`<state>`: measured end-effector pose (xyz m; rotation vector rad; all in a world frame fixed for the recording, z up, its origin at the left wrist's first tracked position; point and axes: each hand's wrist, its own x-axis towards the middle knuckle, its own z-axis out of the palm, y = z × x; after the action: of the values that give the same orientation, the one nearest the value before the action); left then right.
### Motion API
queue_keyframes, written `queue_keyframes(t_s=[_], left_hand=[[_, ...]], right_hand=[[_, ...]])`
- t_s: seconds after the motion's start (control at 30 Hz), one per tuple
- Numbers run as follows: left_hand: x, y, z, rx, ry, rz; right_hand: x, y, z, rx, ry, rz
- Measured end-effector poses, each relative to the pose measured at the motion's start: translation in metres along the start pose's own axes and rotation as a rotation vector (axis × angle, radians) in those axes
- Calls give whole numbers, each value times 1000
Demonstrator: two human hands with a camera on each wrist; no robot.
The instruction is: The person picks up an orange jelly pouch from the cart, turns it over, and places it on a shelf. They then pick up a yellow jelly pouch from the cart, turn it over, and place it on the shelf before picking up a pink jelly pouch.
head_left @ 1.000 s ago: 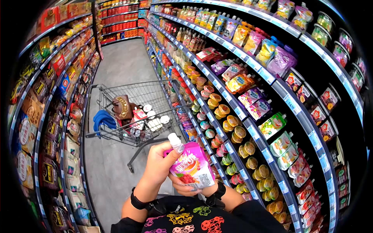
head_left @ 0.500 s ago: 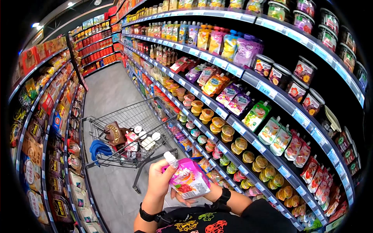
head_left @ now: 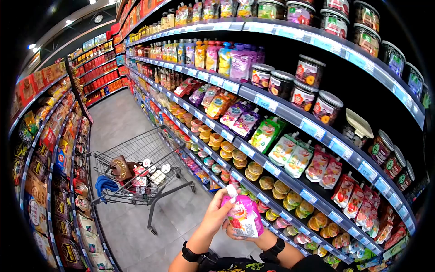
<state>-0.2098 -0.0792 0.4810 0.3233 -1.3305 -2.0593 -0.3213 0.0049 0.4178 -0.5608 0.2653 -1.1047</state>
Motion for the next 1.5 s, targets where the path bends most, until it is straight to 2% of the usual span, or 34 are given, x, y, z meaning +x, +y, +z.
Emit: queue_keyframes(t_s=[0.07, 0.1, 0.13, 0.17, 0.27, 0.37, 0.4, 0.5, 0.63, 0.67, 0.8, 0.83, 0.93, 1.03, 1.1, 1.17, 1.27, 1.33, 1.5], left_hand=[[-4, -18, 14, 94, 71, 102], [-4, -26, 13, 175, 16, 175], [-11, -23, 24, 129, 61, 131], [-17, -19, 34, 82, 106, 90], [-27, -27, 37, 3, 38, 105], [-26, -38, 29, 202, 103, 188], [-25, -34, 30, 134, 133, 210], [-20, -26, 19, 93, 163, 183], [-9, -26, -6, 74, 324, 197], [-3, -22, -11, 80, 387, 239], [10, -11, -58, 140, 394, 236], [14, -7, -67, 190, 405, 238], [22, 0, -92, 369, 457, 271], [25, 19, -107, 541, 372, 184], [31, 34, -114, 658, 352, 268], [36, 39, -122, 682, 315, 291], [41, 36, -130, 673, 217, 313], [43, 28, -136, 700, 175, 328], [46, 38, -134, 700, 120, 301]], right_hand=[[-15, -10, 14, 7, 284, -86], [-22, -13, 20, 14, 430, -127], [-28, -11, 14, -76, 404, -301], [-33, -2, -8, -2, 487, -407], [-39, -7, 16, -279, 734, -539], [-35, -1, 15, -564, 757, -722], [-35, -3, 20, -718, 820, -701], [-23, 0, 16, -904, 833, -680], [2, 4, 7, -974, 830, -637], [11, 4, 6, -975, 839, -599], [47, 6, -8, -945, 751, -483], [58, 11, -25, -987, 687, -506], [85, 17, -39, -831, 637, -480], [105, 0, -35, -678, 578, -431], [120, -13, -33, -478, 408, -592], [122, -24, -30, -385, 375, -530], [126, -22, -45, -453, 402, -526], [131, -22, -39, -469, 476, -570], [134, -41, -16, -619, 492, -522]])
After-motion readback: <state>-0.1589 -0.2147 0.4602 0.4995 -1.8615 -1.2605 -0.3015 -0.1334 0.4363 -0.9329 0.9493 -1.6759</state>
